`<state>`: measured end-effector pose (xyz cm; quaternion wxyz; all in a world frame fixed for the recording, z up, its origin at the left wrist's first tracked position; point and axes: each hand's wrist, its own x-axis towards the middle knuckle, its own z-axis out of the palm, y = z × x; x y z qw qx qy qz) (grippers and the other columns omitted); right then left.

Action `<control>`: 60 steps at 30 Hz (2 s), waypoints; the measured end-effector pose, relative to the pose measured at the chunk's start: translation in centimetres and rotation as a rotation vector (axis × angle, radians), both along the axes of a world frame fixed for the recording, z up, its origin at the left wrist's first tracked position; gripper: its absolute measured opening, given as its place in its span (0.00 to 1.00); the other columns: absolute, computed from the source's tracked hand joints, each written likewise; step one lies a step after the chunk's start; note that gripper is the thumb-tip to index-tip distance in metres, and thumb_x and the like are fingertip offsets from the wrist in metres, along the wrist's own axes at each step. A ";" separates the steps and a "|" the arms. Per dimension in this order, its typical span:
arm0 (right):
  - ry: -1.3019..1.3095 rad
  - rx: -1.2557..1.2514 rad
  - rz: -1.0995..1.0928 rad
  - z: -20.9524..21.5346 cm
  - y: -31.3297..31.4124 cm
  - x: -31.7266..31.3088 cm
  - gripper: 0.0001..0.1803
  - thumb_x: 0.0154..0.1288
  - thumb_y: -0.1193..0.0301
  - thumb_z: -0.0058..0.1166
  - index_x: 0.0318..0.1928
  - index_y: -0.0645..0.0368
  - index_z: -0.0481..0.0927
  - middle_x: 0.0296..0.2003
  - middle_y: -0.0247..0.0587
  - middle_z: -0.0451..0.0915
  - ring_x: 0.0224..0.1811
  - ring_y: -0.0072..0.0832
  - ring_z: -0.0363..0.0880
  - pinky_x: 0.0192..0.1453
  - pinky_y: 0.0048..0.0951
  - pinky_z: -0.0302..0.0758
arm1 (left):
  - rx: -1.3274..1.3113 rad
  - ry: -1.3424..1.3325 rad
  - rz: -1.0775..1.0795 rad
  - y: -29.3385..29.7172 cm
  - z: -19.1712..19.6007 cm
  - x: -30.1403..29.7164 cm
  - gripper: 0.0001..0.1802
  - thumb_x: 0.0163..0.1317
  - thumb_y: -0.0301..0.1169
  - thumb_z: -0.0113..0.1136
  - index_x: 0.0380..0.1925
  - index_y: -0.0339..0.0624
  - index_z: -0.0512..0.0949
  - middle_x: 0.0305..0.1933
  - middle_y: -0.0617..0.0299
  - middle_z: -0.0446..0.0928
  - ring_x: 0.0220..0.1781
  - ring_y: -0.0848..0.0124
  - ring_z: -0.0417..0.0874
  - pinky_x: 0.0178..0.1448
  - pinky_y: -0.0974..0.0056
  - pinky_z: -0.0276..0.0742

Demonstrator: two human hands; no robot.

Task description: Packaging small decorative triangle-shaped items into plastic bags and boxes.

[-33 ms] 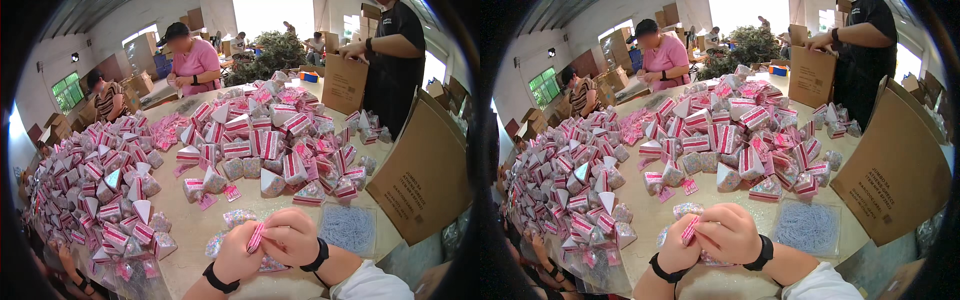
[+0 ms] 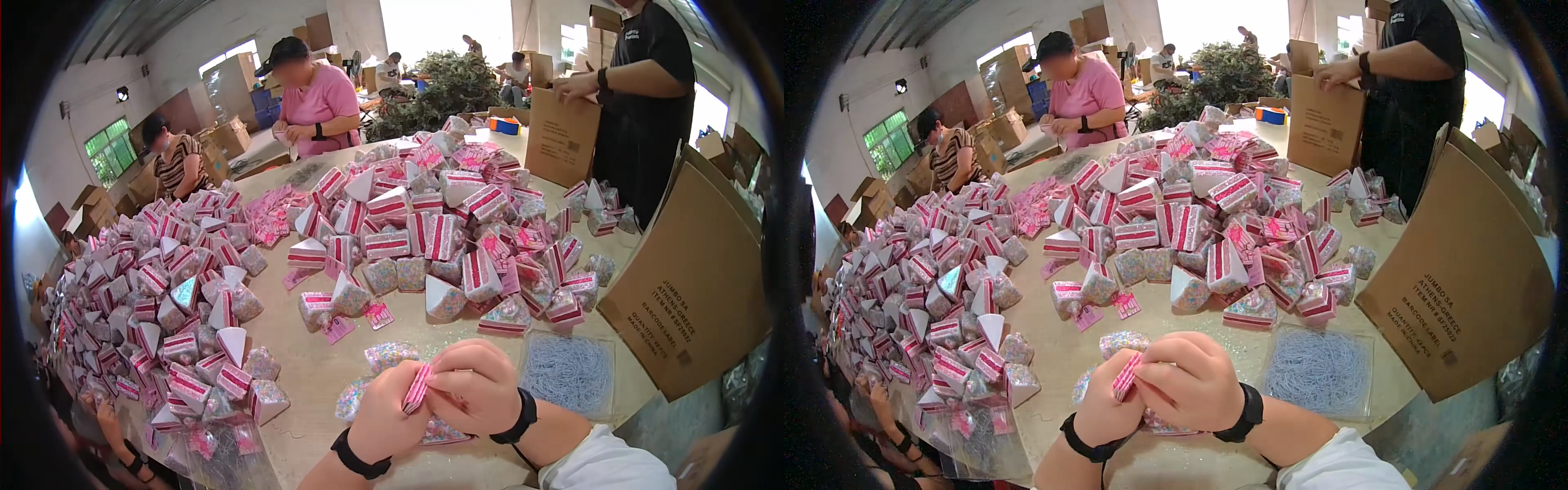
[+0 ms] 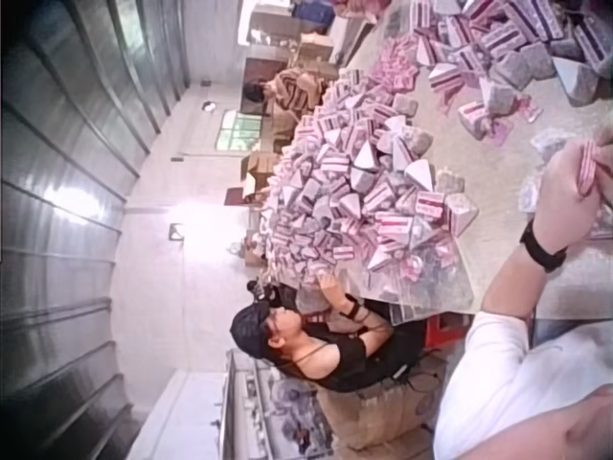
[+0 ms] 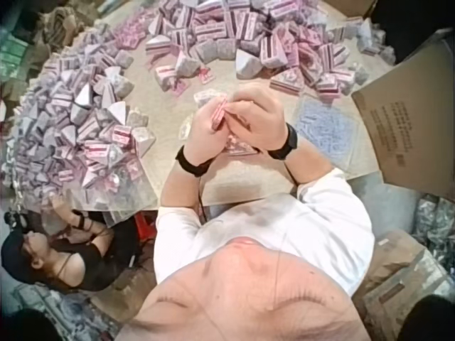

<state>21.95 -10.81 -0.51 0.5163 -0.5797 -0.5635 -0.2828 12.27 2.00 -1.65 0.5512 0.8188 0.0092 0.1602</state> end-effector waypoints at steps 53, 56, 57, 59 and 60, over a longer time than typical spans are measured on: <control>1.018 -0.425 0.378 -1.2 1.6 3.5 0.09 0.63 0.74 0.51 0.42 0.64 0.75 0.38 0.41 0.78 0.42 0.24 0.76 0.47 0.25 0.73 | 0.148 -0.223 0.270 4.1 3.2 -2.3 0.11 0.50 0.22 0.55 0.36 0.37 0.76 0.31 0.45 0.77 0.32 0.47 0.79 0.37 0.53 0.75; 0.740 -0.829 0.155 -3.2 6.6 5.9 0.11 0.66 0.68 0.48 0.37 0.62 0.79 0.32 0.45 0.80 0.37 0.24 0.78 0.44 0.28 0.75 | 0.141 -0.341 0.564 6.6 4.0 -4.9 0.06 0.56 0.23 0.55 0.35 0.36 0.75 0.30 0.50 0.77 0.31 0.56 0.80 0.38 0.57 0.75; 0.644 -0.902 0.165 -3.9 8.3 6.0 0.10 0.64 0.67 0.49 0.37 0.60 0.80 0.32 0.46 0.80 0.37 0.27 0.79 0.44 0.29 0.75 | 0.031 -0.293 0.658 6.9 4.8 -6.0 0.05 0.58 0.24 0.55 0.34 0.35 0.75 0.30 0.53 0.77 0.32 0.60 0.79 0.39 0.59 0.74; 0.161 -1.109 0.207 -9.9 12.0 8.5 0.11 0.61 0.67 0.50 0.38 0.58 0.81 0.32 0.47 0.80 0.38 0.35 0.79 0.45 0.31 0.75 | -0.047 -0.280 0.741 7.6 5.7 -6.8 0.04 0.61 0.26 0.54 0.34 0.36 0.75 0.29 0.58 0.75 0.33 0.65 0.77 0.40 0.63 0.72; -0.006 -1.096 0.123 -11.1 13.8 7.8 0.11 0.58 0.67 0.51 0.39 0.57 0.82 0.32 0.47 0.80 0.39 0.37 0.79 0.45 0.32 0.75 | -0.004 -0.304 0.785 8.6 5.2 -7.3 0.05 0.62 0.26 0.53 0.34 0.36 0.75 0.28 0.59 0.74 0.33 0.67 0.76 0.40 0.65 0.71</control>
